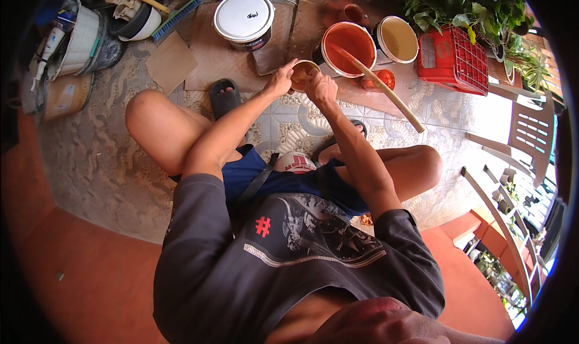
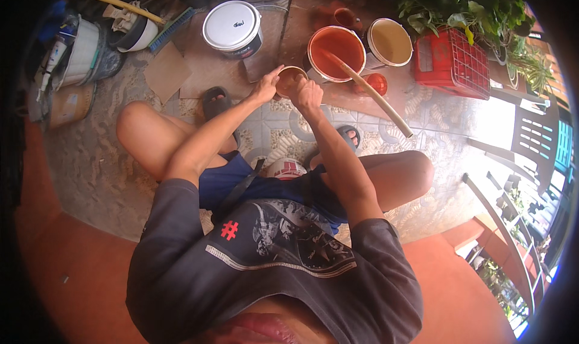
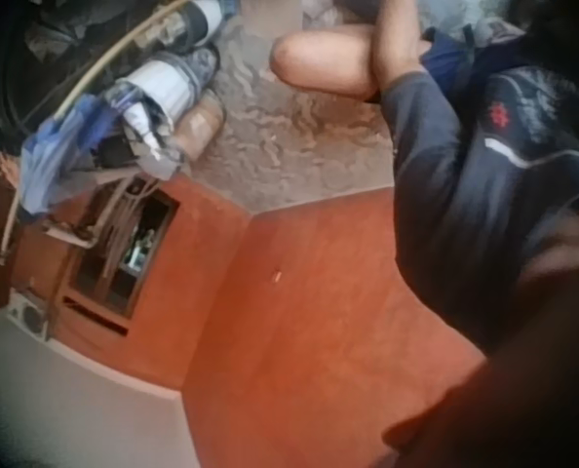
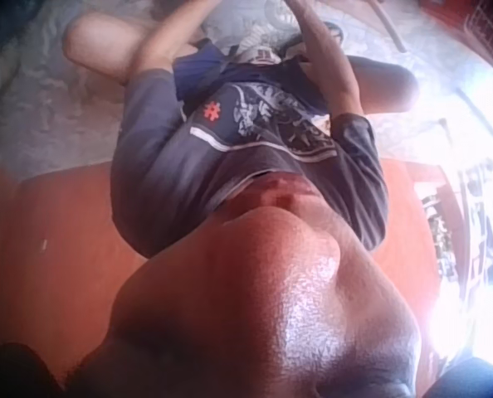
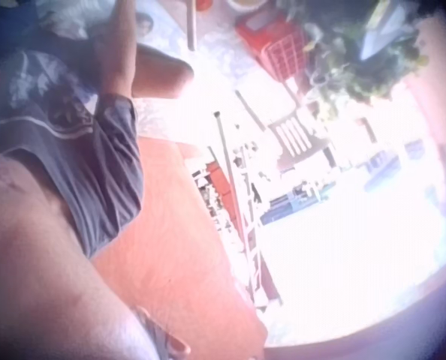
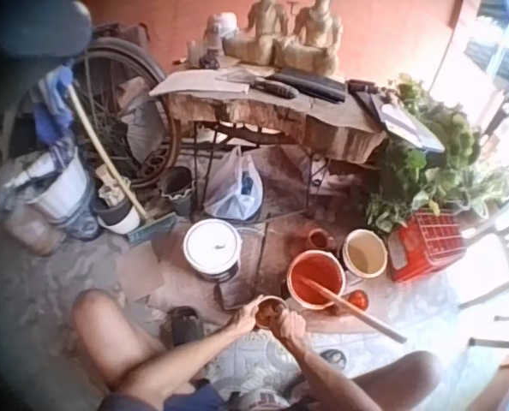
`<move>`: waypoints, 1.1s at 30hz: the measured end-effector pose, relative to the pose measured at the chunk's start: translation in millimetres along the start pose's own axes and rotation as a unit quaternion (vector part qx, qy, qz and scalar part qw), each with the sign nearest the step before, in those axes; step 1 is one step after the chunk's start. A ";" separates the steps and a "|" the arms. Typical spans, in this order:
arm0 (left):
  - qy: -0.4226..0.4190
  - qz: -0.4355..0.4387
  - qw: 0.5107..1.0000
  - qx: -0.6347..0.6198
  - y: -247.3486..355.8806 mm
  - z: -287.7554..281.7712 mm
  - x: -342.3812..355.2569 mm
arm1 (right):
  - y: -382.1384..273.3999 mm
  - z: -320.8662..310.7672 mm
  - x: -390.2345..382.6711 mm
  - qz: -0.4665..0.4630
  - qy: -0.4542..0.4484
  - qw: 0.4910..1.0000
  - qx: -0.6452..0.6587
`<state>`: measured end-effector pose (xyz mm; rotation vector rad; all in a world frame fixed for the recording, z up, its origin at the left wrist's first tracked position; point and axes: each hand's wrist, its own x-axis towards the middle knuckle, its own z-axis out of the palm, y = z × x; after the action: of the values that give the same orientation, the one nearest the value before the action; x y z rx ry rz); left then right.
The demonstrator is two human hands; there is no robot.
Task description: The person sits on the floor and stirs red paint in a bucket using a wooden stick. They then transfer some of the red paint into a smaller container and stir it again.
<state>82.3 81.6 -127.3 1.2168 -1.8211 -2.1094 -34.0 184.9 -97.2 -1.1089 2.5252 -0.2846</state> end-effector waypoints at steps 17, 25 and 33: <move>0.057 0.179 0.952 0.242 -25.3 -10.5 20.9 | -19.8 -17.8 -11.8 -0.090 0.000 0.994 -0.068; 0.052 0.159 0.967 0.193 -34.2 0.0 34.8 | -11.8 -63.0 -22.5 -0.055 0.028 0.998 -0.021; 0.065 0.156 0.968 0.186 -49.9 -6.6 30.6 | 15.0 -5.6 -11.9 -0.011 0.098 0.995 0.021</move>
<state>86.0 73.6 -185.5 1.0160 -2.2393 -1.5349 -38.9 204.0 -94.1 -1.1445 2.6645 -0.4708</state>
